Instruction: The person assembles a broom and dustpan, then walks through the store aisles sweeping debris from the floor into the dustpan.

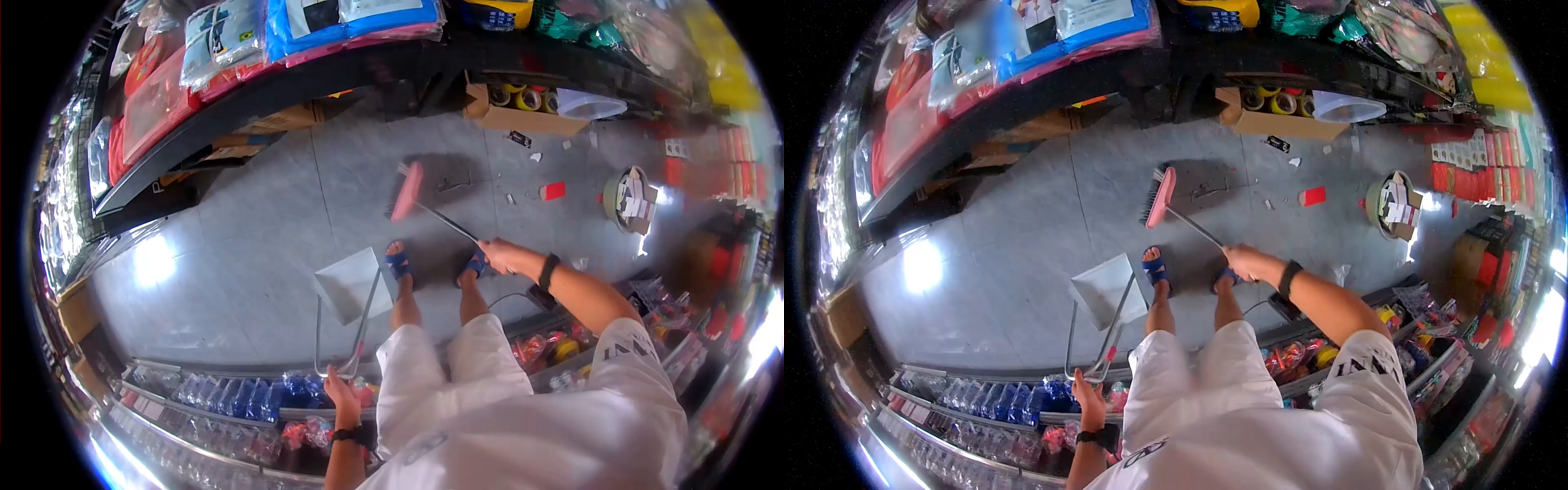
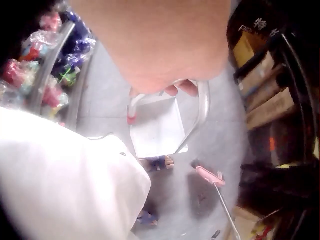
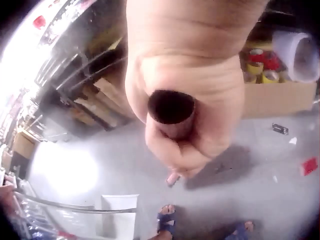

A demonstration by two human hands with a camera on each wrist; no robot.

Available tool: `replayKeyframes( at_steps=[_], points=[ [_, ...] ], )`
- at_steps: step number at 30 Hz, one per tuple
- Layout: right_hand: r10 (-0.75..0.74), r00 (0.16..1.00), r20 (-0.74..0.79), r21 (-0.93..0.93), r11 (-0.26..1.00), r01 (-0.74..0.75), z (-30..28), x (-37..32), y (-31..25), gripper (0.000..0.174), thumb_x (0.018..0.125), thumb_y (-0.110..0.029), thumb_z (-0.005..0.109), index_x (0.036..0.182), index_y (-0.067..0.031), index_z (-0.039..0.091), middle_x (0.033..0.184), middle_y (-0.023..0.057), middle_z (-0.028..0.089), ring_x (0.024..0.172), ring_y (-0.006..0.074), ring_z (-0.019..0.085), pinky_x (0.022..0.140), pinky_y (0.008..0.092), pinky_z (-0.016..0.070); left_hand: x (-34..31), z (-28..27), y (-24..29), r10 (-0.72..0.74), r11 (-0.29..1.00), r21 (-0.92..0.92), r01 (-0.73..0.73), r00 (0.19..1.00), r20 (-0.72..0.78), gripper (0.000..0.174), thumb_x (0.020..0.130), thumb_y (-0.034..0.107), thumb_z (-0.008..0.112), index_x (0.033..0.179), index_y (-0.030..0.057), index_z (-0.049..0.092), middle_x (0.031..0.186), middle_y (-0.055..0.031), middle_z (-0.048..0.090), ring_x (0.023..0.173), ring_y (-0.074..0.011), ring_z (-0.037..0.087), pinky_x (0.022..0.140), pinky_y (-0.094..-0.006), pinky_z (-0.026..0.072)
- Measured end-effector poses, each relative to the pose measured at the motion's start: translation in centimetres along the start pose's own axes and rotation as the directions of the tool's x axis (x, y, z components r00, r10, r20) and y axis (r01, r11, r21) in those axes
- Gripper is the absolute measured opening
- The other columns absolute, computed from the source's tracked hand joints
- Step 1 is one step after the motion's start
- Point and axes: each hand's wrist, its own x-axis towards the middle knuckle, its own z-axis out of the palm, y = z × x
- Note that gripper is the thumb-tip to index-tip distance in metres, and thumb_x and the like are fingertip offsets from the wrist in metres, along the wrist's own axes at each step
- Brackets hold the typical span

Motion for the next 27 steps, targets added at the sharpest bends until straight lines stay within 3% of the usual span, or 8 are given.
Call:
replayKeyframes(
  at_steps=[8, 13, 16, 18, 19, 23, 24, 27],
  points=[
    [-0.224, 0.937, -0.268, -0.191, 0.966, 0.176, -2.5, 2.7, -3.0, 0.064, 0.094, -0.046, 0.024, 0.086, 0.0096, 0.055, 0.060, 0.0220, 0.058, 0.055, 0.0345, 0.059, 0.058, 0.0456, 0.0464, 1.6, 0.4, 0.0, 0.100, 0.995, 0.003, -0.100, 0.994, 0.036, 0.036, 0.085, 0.041, 0.054, 0.101, 0.0088, 0.049, 0.100, -0.0050, 0.048, 0.096, -0.0187, 0.044, 0.078, -0.0416, 0.0421],
    [-0.394, 0.910, -0.126, -0.567, 0.782, 0.260, -7.1, 9.3, -9.1, 0.048, 0.094, -0.034, 0.029, 0.094, 0.0087, 0.053, 0.068, 0.0204, 0.059, 0.057, 0.0328, 0.059, 0.053, 0.0412, 0.0459, 0.0, 1.7, 0.5, 0.156, 0.985, 0.066, -0.160, 0.986, 0.065, 0.040, 0.084, 0.042, 0.057, 0.104, 0.0083, 0.048, 0.103, -0.0040, 0.046, 0.098, -0.0180, 0.041, 0.089, -0.0456, 0.0358],
    [-0.273, 0.935, 0.226, 0.218, 0.950, 0.225, -7.1, 16.6, -5.9, 0.047, 0.093, -0.040, 0.033, 0.087, 0.0024, 0.052, 0.059, 0.0088, 0.052, 0.048, 0.0196, 0.052, 0.045, 0.0309, 0.0402, -1.1, 2.8, 1.0, 0.170, 0.983, 0.054, -0.174, 0.983, 0.072, 0.043, 0.083, 0.043, 0.057, 0.106, 0.0081, 0.047, 0.105, -0.0038, 0.046, 0.099, -0.0180, 0.040, 0.091, -0.0448, 0.0356],
    [-0.465, 0.807, 0.363, 0.779, 0.627, 0.011, -4.5, 15.1, -2.5, 0.045, 0.092, -0.048, 0.038, 0.079, -0.0066, 0.049, 0.054, -0.0027, 0.041, 0.043, 0.0074, 0.038, 0.042, 0.0219, 0.0300, -2.5, 3.1, 1.4, 0.175, 0.981, 0.075, -0.179, 0.983, 0.055, 0.043, 0.083, 0.042, 0.058, 0.109, 0.0083, 0.047, 0.107, -0.0042, 0.045, 0.100, -0.0181, 0.040, 0.091, -0.0438, 0.0367],
    [-0.611, 0.788, 0.074, 0.661, 0.622, 0.420, -2.5, 11.3, -1.2, 0.044, 0.091, -0.048, 0.040, 0.079, -0.0068, 0.048, 0.056, -0.0026, 0.042, 0.043, 0.0081, 0.036, 0.041, 0.0231, 0.0288, -2.2, 3.1, 1.3, 0.173, 0.980, 0.086, -0.179, 0.982, 0.071, 0.043, 0.083, 0.041, 0.058, 0.109, 0.0085, 0.047, 0.108, -0.0041, 0.045, 0.100, -0.0180, 0.040, 0.091, -0.0435, 0.0370],
    [-0.594, 0.803, 0.044, 0.613, 0.651, 0.448, 0.6, 8.4, 3.4, 0.049, 0.092, -0.049, 0.034, 0.072, -0.0067, 0.049, 0.050, -0.0027, 0.040, 0.040, 0.0101, 0.032, 0.039, 0.0283, 0.0236, -3.7, 4.2, 1.4, 0.196, 0.975, 0.099, -0.201, 0.979, 0.059, 0.034, 0.085, 0.036, 0.057, 0.103, 0.0078, 0.047, 0.103, -0.0046, 0.050, 0.094, -0.0169, 0.046, 0.081, -0.0367, 0.0390],
    [-0.241, 0.964, 0.109, 0.638, 0.761, 0.119, 1.2, 6.8, 5.1, 0.049, 0.091, -0.049, 0.036, 0.073, -0.0055, 0.049, 0.049, -0.0008, 0.040, 0.037, 0.0114, 0.032, 0.035, 0.0293, 0.0223, -3.7, 4.2, 1.3, 0.191, 0.975, 0.109, -0.196, 0.980, 0.049, 0.034, 0.085, 0.035, 0.056, 0.103, 0.0077, 0.046, 0.104, -0.0047, 0.050, 0.094, -0.0170, 0.046, 0.080, -0.0364, 0.0389],
    [-0.086, 0.995, -0.045, 0.606, 0.790, 0.096, 1.0, 1.2, 7.0, 0.048, 0.090, -0.049, 0.038, 0.073, -0.0045, 0.049, 0.048, 0.0003, 0.039, 0.033, 0.0131, 0.031, 0.032, 0.0302, 0.0218, -3.8, 4.6, 0.7, 0.187, 0.971, 0.131, -0.198, 0.978, 0.088, 0.035, 0.085, 0.035, 0.056, 0.104, 0.0069, 0.046, 0.105, -0.0049, 0.050, 0.094, -0.0174, 0.046, 0.082, -0.0370, 0.0394]
  ],
)
